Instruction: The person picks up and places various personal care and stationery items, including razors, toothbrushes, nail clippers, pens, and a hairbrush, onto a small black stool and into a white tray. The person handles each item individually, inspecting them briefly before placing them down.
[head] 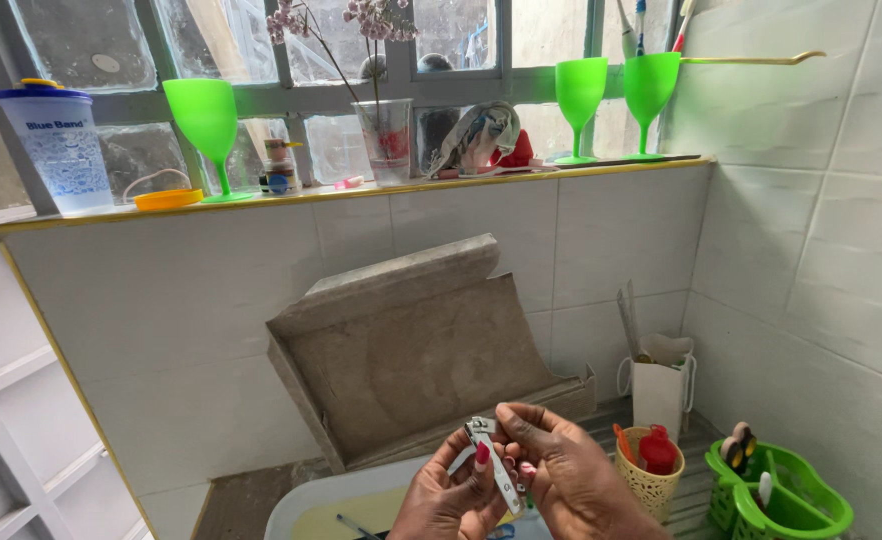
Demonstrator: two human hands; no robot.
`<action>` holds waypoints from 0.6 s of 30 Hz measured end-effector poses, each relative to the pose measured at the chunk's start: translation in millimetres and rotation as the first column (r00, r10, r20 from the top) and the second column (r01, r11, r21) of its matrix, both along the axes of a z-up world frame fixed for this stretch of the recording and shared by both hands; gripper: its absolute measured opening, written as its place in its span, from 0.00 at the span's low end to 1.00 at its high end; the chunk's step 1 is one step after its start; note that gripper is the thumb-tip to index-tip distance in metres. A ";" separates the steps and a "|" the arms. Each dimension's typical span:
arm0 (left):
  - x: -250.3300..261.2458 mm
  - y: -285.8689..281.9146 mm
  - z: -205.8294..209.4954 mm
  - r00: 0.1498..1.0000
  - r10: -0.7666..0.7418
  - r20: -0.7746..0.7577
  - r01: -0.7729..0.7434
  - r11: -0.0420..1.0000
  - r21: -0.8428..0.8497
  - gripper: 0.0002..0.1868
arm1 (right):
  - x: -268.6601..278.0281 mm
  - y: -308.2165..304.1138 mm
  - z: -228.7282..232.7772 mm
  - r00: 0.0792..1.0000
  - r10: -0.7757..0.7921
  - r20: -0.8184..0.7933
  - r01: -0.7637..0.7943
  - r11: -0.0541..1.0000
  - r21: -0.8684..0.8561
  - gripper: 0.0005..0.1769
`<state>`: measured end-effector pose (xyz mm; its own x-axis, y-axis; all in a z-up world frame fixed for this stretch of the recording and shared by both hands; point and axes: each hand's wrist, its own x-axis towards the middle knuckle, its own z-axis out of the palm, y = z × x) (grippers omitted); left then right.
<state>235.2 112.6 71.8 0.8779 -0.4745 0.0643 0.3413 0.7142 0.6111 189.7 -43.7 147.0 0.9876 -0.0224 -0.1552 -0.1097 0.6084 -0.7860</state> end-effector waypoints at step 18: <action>-44.1 5.0 94.1 0.801 0.210 0.560 -0.416 0.868 0.270 0.16 | -45.2 -19.1 68.9 0.960 0.113 0.255 -0.022 0.943 -0.333 0.17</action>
